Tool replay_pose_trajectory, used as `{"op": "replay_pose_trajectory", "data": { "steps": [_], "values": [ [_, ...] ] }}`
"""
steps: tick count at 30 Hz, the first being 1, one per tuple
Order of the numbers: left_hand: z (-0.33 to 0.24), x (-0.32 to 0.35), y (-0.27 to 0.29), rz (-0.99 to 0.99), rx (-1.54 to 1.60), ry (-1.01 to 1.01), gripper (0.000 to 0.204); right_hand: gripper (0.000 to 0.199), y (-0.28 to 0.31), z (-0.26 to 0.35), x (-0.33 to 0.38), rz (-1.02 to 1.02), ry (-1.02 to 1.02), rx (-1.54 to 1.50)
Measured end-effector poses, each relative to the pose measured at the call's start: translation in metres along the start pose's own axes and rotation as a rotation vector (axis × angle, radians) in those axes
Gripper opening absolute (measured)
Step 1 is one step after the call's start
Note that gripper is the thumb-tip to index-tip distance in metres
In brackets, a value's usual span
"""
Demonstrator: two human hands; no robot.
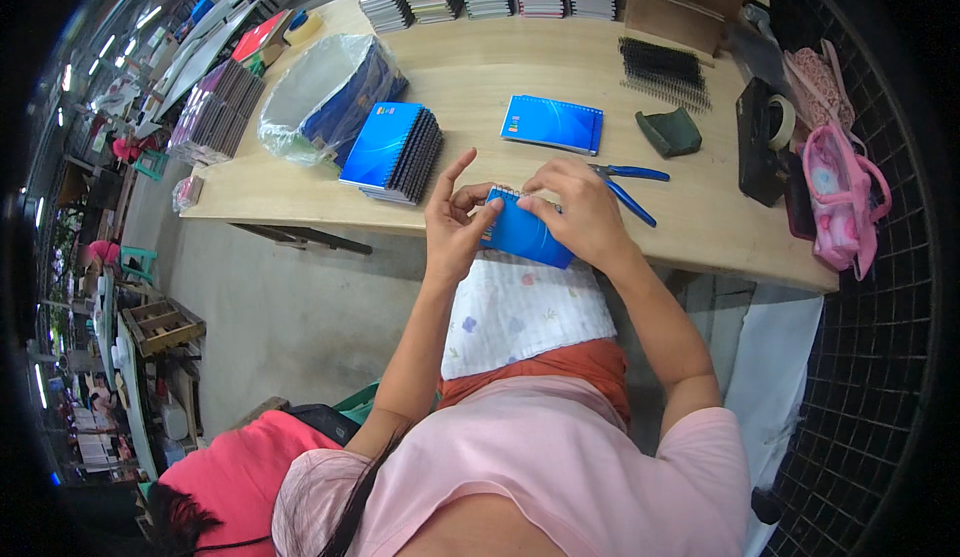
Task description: The person assembles notebooks by manually inserting a metal coil into the punched holes of the paper stacks and then using pliers to trim and secure the ends of the coil.
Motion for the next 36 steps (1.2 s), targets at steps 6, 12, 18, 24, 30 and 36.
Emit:
{"op": "replay_pose_trajectory", "data": {
  "steps": [6, 12, 18, 24, 30, 36],
  "values": [
    [0.0, 0.005, 0.011, -0.062, -0.028, 0.065, 0.07, 0.039, 0.023, -0.089, 0.039, -0.022, -0.188, 0.424],
    [0.004, 0.004, 0.01, -0.058, -0.037, 0.095, 0.071, 0.049, 0.022, -0.108, 0.057, 0.022, -0.125, 0.728],
    [0.0, 0.003, 0.003, -0.013, -0.072, 0.085, 0.072, 0.042, 0.05, -0.017, 0.02, -0.081, 0.116, 0.244],
    [-0.006, 0.001, 0.003, 0.021, -0.059, 0.113, 0.074, 0.041, 0.056, 0.049, -0.009, -0.023, 0.601, 0.612],
    [-0.01, 0.001, 0.002, 0.036, -0.06, 0.151, 0.076, 0.034, 0.053, 0.054, -0.017, -0.041, 0.714, 0.664],
    [-0.009, 0.0, -0.001, 0.057, -0.072, 0.149, 0.077, 0.044, 0.045, 0.045, -0.012, 0.016, 0.679, 0.611]
  ]
}}
Point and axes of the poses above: each hand's wrist, its own x-axis away from the middle knuckle, its own y-axis out of the back of the hand, z = x × y, the point moved 6 cm from there along -x, towards the middle knuckle, and after that the axes turned 7 degrees about x, right-handed, at the moved point
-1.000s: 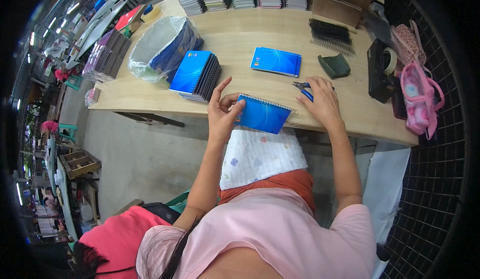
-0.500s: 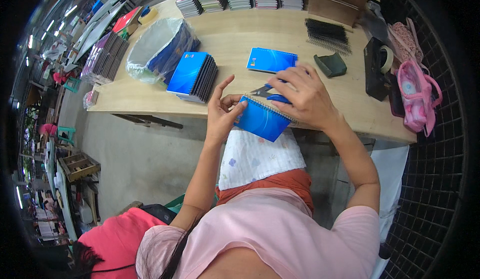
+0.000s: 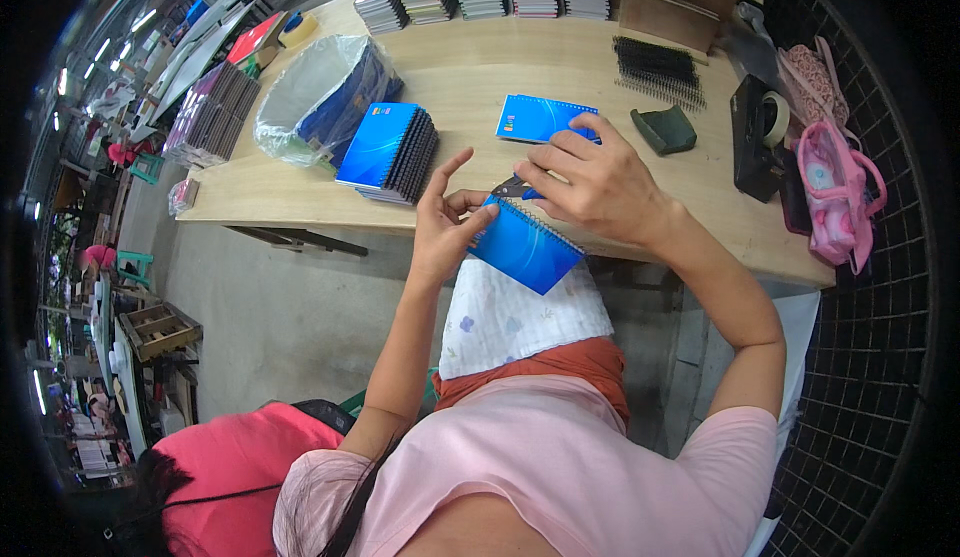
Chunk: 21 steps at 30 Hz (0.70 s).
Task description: The person assembles notebooks by manually inserting a metal coil into the punched holes of the paper stacks and then using pliers to trim and secure the ends of the coil.
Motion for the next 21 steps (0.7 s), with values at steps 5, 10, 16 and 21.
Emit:
{"op": "replay_pose_trajectory", "data": {
  "steps": [5, 10, 16, 21],
  "values": [
    [0.001, 0.0, 0.004, -0.021, -0.01, -0.004, 0.078, 0.041, 0.008, -0.005, -0.003, 0.036, -0.086, -0.039],
    [0.0, 0.001, 0.001, 0.003, -0.019, 0.019, 0.078, 0.041, 0.013, 0.0, -0.01, -0.007, -0.003, 0.066],
    [0.0, 0.002, 0.001, 0.008, 0.003, 0.014, 0.078, 0.037, 0.011, 0.004, -0.009, -0.015, 0.039, 0.055],
    [0.002, 0.003, 0.006, -0.02, -0.015, -0.029, 0.077, 0.043, -0.003, -0.001, 0.0, 0.122, -0.103, -0.13]
  ]
}}
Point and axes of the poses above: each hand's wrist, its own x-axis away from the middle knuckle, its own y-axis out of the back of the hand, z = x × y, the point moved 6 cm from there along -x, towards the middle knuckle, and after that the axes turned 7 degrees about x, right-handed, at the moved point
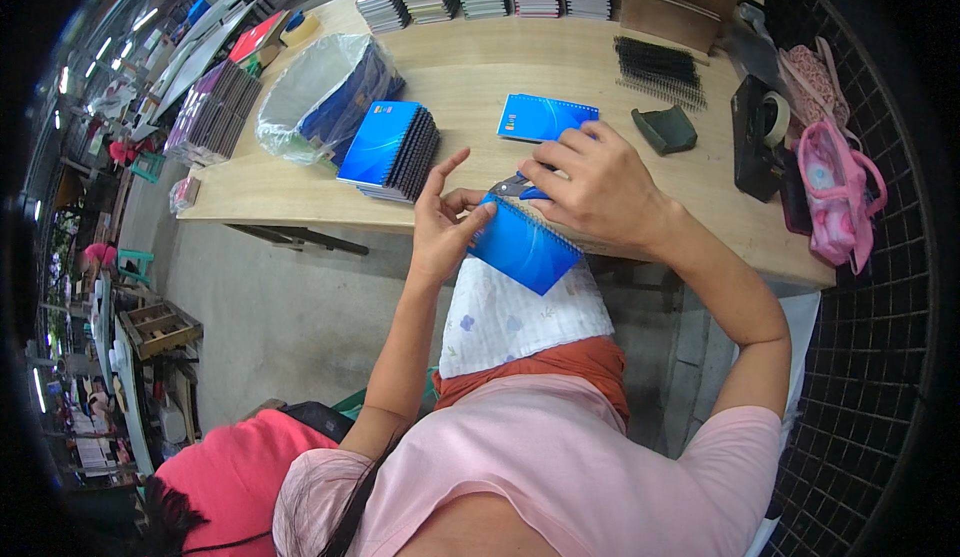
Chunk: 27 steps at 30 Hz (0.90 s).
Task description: The person assembles notebooks by manually inserting a metal coil into the punched holes of the paper stacks and then using pliers to trim and secure the ends of the coil.
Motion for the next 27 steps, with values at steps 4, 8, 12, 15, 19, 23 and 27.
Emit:
{"op": "replay_pose_trajectory", "data": {
  "steps": [4, 8, 12, 15, 19, 23, 27],
  "values": [
    [-0.011, 0.003, 0.004, -0.086, 0.01, -0.02, 0.076, 0.043, 0.008, -0.004, 0.001, 0.077, -0.137, -0.128],
    [-0.011, 0.003, 0.004, -0.048, -0.002, -0.001, 0.077, 0.035, 0.025, 0.009, -0.012, -0.122, 0.036, 0.163],
    [-0.01, 0.003, 0.001, -0.006, -0.007, 0.006, 0.078, 0.035, 0.02, 0.014, -0.015, -0.159, 0.126, 0.188],
    [-0.01, 0.003, -0.001, 0.004, 0.001, 0.022, 0.079, 0.033, 0.016, 0.015, -0.011, -0.156, 0.155, 0.211],
    [-0.018, 0.009, -0.002, -0.043, -0.036, 0.005, 0.079, 0.031, 0.012, 0.009, -0.006, -0.016, 0.006, 0.061],
    [-0.023, 0.012, -0.01, -0.101, -0.089, -0.177, 0.077, 0.029, -0.006, -0.016, 0.003, 0.263, -0.336, -0.438],
    [-0.021, 0.01, -0.006, -0.124, -0.068, -0.169, 0.074, 0.027, 0.001, -0.017, 0.008, -0.055, -0.316, -0.352]
  ]
}}
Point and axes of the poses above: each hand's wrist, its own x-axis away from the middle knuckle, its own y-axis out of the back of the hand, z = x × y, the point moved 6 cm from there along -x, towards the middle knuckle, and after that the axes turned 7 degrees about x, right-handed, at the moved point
